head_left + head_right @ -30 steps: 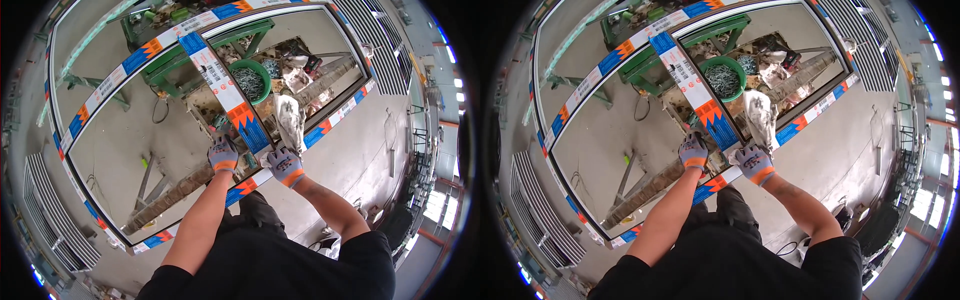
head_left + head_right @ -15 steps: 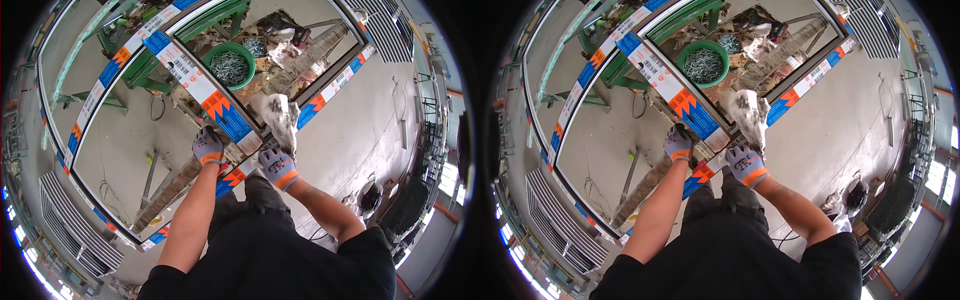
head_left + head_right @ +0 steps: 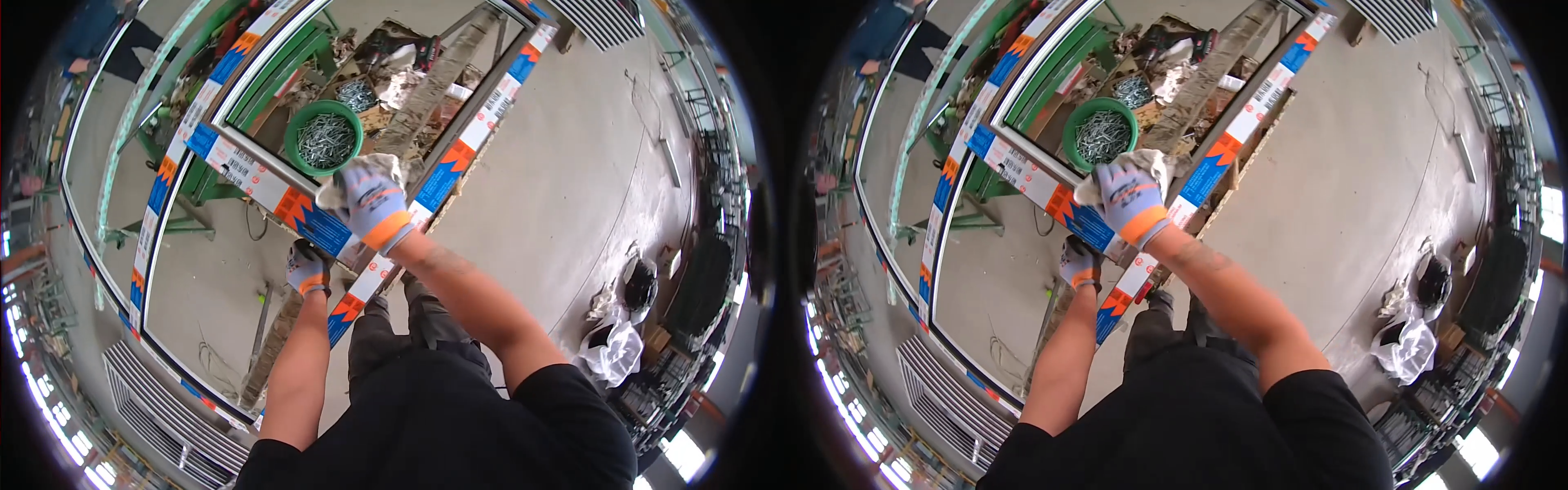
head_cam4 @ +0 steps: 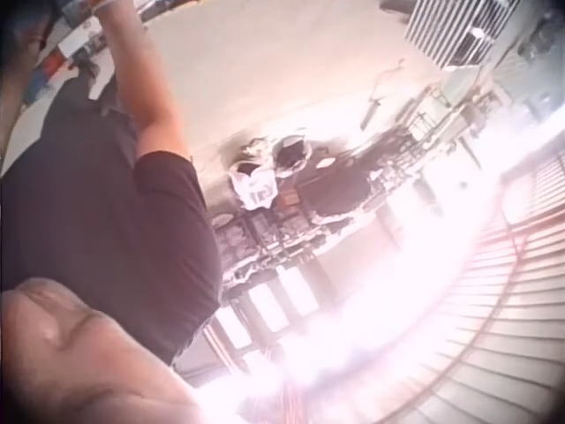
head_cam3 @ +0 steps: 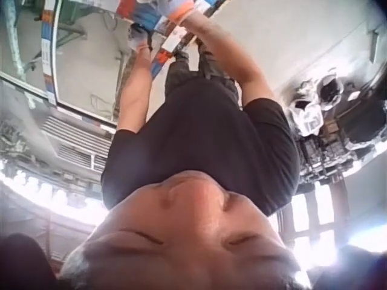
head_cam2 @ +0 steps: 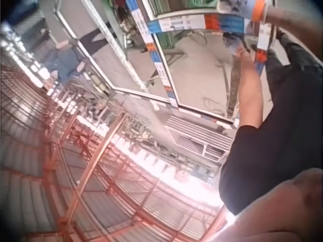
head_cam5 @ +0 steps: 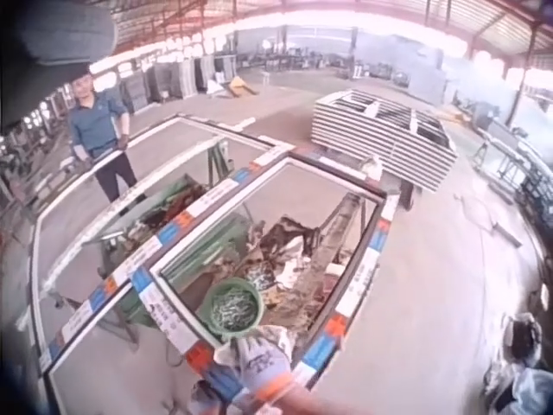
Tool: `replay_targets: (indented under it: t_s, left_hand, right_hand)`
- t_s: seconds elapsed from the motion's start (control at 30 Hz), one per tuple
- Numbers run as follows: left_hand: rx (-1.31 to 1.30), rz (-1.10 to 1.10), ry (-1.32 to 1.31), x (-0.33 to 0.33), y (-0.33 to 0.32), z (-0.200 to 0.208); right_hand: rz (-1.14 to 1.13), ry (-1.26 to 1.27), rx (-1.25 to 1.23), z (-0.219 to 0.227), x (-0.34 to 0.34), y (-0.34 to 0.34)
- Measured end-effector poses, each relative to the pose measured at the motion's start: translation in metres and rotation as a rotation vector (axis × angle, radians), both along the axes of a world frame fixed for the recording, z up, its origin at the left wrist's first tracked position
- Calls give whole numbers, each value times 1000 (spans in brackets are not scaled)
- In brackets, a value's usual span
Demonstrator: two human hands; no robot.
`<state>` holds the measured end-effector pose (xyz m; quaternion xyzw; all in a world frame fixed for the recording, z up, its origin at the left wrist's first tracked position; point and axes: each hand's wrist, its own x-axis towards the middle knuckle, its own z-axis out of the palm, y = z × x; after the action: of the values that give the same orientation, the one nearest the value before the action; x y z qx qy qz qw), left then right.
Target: Assembling aluminum window frames using a sealant gun and a power drill.
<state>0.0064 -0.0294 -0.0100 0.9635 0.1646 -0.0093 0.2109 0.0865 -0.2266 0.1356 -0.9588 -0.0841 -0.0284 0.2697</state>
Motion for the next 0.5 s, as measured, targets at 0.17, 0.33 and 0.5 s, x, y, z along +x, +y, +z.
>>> replay_targets:
  t_s: [0.17, 0.33, 0.5]
  left_hand:
    - [94, -11, 38, -5, 3, -1]
    - [151, 42, 72, -4, -1, -3]
    - [52, 78, -5, -2, 30, -23]
  right_hand:
    - [-234, -356, 264, 86, -46, -95]
    - [-503, -412, 114, 94, -163, -156]
    - [-564, -480, -11, 73, -268, -161]
